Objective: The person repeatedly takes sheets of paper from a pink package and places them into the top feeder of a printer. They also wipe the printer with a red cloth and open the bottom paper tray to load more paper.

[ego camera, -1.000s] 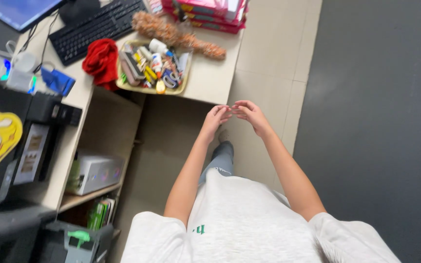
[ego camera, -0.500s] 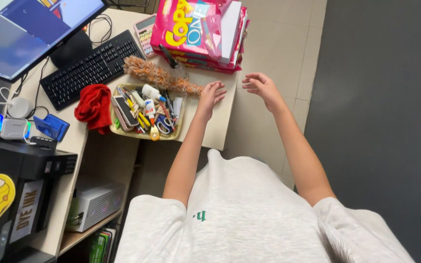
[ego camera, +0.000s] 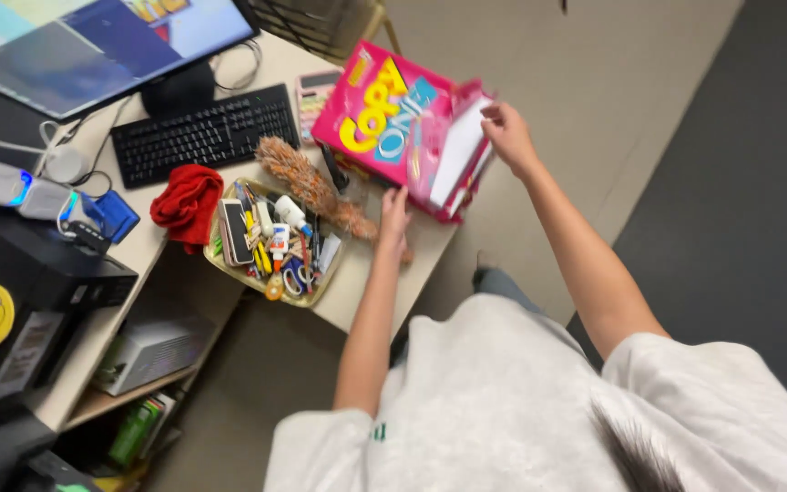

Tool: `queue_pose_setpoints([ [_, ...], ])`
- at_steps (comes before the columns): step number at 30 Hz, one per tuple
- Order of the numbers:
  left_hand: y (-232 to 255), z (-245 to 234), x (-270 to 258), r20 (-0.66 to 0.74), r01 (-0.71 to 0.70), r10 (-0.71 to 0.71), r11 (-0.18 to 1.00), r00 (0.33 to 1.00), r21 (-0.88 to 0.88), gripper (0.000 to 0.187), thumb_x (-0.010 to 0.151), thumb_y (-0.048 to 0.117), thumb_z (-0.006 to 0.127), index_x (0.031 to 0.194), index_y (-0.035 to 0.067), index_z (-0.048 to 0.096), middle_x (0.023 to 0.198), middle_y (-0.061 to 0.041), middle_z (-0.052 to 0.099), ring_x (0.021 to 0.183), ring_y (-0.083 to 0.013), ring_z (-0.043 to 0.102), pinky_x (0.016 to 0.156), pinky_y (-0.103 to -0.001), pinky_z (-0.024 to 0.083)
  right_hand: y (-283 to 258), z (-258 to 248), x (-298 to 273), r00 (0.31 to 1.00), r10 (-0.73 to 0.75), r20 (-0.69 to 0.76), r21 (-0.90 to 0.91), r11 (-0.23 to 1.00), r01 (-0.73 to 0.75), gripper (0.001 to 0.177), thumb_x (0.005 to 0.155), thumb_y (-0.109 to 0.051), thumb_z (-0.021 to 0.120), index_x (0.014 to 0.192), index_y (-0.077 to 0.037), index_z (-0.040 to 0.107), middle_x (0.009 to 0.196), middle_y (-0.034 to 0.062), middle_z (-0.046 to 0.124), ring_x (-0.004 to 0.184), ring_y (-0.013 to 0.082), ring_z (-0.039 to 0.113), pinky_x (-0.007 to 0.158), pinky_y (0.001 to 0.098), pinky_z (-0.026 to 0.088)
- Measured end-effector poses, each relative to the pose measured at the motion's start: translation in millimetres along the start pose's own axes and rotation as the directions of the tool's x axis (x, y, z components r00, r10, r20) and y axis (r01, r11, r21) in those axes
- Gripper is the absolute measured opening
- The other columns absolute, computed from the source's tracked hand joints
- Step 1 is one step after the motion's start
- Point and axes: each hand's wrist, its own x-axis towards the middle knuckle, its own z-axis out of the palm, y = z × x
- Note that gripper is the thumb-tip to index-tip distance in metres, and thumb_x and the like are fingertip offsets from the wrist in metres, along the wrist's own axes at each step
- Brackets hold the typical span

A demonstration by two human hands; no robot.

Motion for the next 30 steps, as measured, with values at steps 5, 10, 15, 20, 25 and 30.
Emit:
queue_pose_setpoints([
  [5,10.3,52.2,-23.3,-0.173,-0.08,0.065,0.994,0.983,-0.076,0.07,0.097,0.039,0.062,0.152,0.003,0.037,0.147,-0.015,0.05,0.131,-0.025,0.05,0.104,-0.043,0.044,-18.6,2.3,61.3,0.968,-0.213,0.133,-0.418,0.873,0.25,0.04,0.093,-0.02,0.07,0.13,-0.006,0.063,0.14,0.0193,0.053,0.132,0.0359,0.046,0.111,0.0482,0.038],
  [10,-13.4,62.9,-19.3,-0.317,-0.189,0.193,0.981,0.929,0.043,0.065,0.101,0.036,0.062,0.15,0.001,0.037,0.143,-0.013,0.052,0.129,-0.0209,0.052,0.105,-0.033,0.043,-27.4,10.4,101.2,0.856,-0.465,0.226,-0.366,0.774,0.517,0.05,0.096,-0.023,0.071,0.137,0.001,0.058,0.14,0.0232,0.054,0.13,0.0395,0.047,0.106,0.0539,0.033],
  [15,-12.5,60.7,-14.5,-0.407,-0.135,0.093,0.988,0.909,-0.077,0.059,0.106,0.046,0.053,0.136,-0.004,0.053,0.125,-0.014,0.063,0.111,-0.022,0.058,0.097,-0.036,0.045,58.9,33.4,169.4,0.851,-0.215,0.48,-0.358,0.837,0.413,0.031,0.119,-0.034,0.06,0.123,-0.005,0.069,0.124,0.0221,0.068,0.117,0.0398,0.064,0.102,0.0447,0.051],
  [20,-8.6,57.4,-10.7,-0.461,-0.095,0.08,0.995,0.884,-0.009,0.055,0.107,0.052,0.047,0.119,0.0,0.062,0.119,-0.01,0.066,0.108,-0.0181,0.061,0.095,-0.033,0.046,40.7,25.2,163.7,0.85,0.04,0.525,-0.38,0.905,0.192,0.047,0.09,-0.029,0.073,0.124,-0.004,0.053,0.11,0.0221,0.07,0.104,0.0368,0.068,0.091,0.0445,0.054],
  [25,2.6,72.5,-25.1,-0.523,-0.048,0.173,0.968,0.834,0.245,0.055,0.105,0.045,0.059,0.091,-0.007,0.071,0.109,-0.025,0.068,0.092,-0.0293,0.066,0.084,-0.04,0.051,12.2,4.4,143.1,0.823,0.091,0.561,-0.387,0.907,0.164,0.065,0.081,-0.029,0.079,0.129,-0.006,0.042,0.105,0.0256,0.07,0.101,0.0383,0.069,0.089,0.0452,0.053],
  [30,19.5,69.8,-34.5,-0.314,-0.27,0.578,0.706,0.753,0.654,0.041,0.082,0.034,0.085,0.066,-0.003,0.076,0.102,-0.024,0.069,0.094,-0.0342,0.068,0.081,-0.037,0.051,87.2,0.3,174.1,0.893,0.069,0.445,-0.43,0.891,0.146,0.049,0.114,-0.054,0.057,0.122,-0.01,0.077,0.109,0.0215,0.073,0.104,0.0402,0.066,0.096,0.0454,0.05],
])
